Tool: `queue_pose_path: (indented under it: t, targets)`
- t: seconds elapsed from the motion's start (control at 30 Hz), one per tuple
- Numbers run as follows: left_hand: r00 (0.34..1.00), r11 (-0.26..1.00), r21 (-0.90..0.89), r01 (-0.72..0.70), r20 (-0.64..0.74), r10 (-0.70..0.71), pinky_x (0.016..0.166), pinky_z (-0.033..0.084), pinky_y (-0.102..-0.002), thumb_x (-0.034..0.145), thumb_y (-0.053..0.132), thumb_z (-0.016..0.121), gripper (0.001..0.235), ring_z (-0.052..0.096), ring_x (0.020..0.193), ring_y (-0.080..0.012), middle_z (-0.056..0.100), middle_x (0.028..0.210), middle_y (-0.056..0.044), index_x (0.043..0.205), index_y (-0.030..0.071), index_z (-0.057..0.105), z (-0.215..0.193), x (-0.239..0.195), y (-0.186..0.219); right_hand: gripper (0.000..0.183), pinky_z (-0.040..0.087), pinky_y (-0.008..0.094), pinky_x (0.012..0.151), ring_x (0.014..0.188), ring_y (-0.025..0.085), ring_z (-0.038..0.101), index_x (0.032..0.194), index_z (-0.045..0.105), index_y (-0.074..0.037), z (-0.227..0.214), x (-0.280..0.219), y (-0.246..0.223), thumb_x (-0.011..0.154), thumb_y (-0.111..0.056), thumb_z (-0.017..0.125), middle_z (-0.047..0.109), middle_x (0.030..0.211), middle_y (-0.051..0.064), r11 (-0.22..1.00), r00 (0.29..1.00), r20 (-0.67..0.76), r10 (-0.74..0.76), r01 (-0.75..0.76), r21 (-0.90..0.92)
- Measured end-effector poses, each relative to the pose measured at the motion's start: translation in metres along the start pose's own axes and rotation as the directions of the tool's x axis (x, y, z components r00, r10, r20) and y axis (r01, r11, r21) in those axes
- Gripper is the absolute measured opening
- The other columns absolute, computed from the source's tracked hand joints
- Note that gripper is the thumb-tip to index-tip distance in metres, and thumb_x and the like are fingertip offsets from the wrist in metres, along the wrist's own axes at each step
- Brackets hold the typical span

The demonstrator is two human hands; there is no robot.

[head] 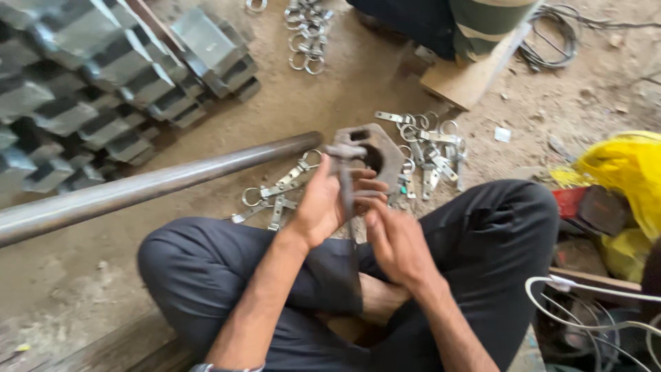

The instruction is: The person is sitting on the floor and assembling metal spring clips by hammering pins into a heavy metal base plate and using a screwdriver to align components.

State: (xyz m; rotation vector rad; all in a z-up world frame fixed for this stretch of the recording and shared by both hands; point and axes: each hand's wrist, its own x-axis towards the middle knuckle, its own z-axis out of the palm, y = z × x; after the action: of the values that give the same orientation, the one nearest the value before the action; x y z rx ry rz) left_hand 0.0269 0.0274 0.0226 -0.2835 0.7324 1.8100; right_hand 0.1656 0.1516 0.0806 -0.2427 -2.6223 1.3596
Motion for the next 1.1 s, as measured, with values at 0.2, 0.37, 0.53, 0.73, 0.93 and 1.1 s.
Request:
queue_pose_path:
  t: [0.2,0.37,0.53,0.73,0.93,1.1]
  targets:
    - [0.951,0.962,-0.033,-0.272,-0.161,0.264,0.043,0.024,-0.023,0.104,0.041,0.053,0.034,0.029,0.048,-0.0058,0.036,0.064,0.007,0.083,0.016,0.046,-0.034,0.006,0.010,0.053,0.040,0.027,0.038,0.042,0.008,0.052,0.100,0.075,-0.005,-0.054,0.109,0.077,0.115,-0.033,0.033,0.057,0.056,0.000,0.988,0.899,-0.436,0.048,0.021,0.152]
    - [0.886,0.911,0.215,-0.352,-0.236,0.398,0.041,0.020,-0.021,0.094,0.021,0.075,0.034,0.027,0.048,-0.0011,0.035,0.067,0.010,0.084,0.019,0.043,-0.028,0.006,0.014,0.044,0.047,0.026,0.047,0.053,0.009,0.055,0.121,0.071,-0.007,-0.053,0.216,0.215,0.111,-0.033,0.036,0.063,0.070,0.002,0.720,0.750,-0.297,0.591,-0.325,0.613]
    - [0.777,0.826,0.501,-0.259,-0.400,0.486,0.041,0.025,-0.023,0.081,0.021,0.087,0.048,0.031,0.048,-0.0027,0.038,0.067,0.008,0.083,0.014,0.040,-0.027,0.019,0.008,0.033,0.040,0.029,0.044,0.052,0.015,0.056,0.118,0.061,-0.009,0.019,0.236,0.407,0.104,-0.031,0.040,0.064,0.072,0.008,0.276,0.575,0.044,0.817,-0.457,0.845]
    - [0.661,0.633,0.770,-0.081,-0.433,0.612,0.053,0.034,-0.024,0.072,0.017,0.094,0.052,0.038,0.064,-0.0050,0.041,0.075,0.008,0.085,0.011,0.044,-0.039,0.050,0.017,0.028,0.049,0.040,0.042,0.053,0.027,0.060,0.112,0.053,-0.002,0.132,0.166,0.511,0.097,-0.024,0.059,0.059,0.080,0.013,0.065,0.189,0.105,0.976,-0.719,0.692]
    - [0.731,0.704,0.704,-0.093,-0.432,0.528,0.060,0.035,-0.022,0.076,0.013,0.091,0.050,0.039,0.070,-0.0059,0.041,0.079,0.005,0.085,0.012,0.042,-0.046,0.057,0.016,0.044,0.060,0.043,0.057,0.076,0.035,0.076,0.131,0.059,0.003,0.173,0.168,0.532,0.095,-0.021,0.059,0.069,0.110,0.018,0.146,0.179,0.049,0.983,-0.910,0.388]
    - [0.748,0.758,0.651,-0.039,-0.484,0.455,0.063,0.034,-0.021,0.076,0.012,0.091,0.049,0.037,0.070,-0.0064,0.040,0.077,0.005,0.085,0.013,0.042,-0.051,0.058,0.015,0.054,0.056,0.049,0.081,0.109,0.041,0.062,0.140,0.047,-0.011,0.180,0.157,0.529,0.096,-0.033,0.068,0.038,0.140,0.022,0.169,0.183,-0.134,0.974,-0.979,-0.113]
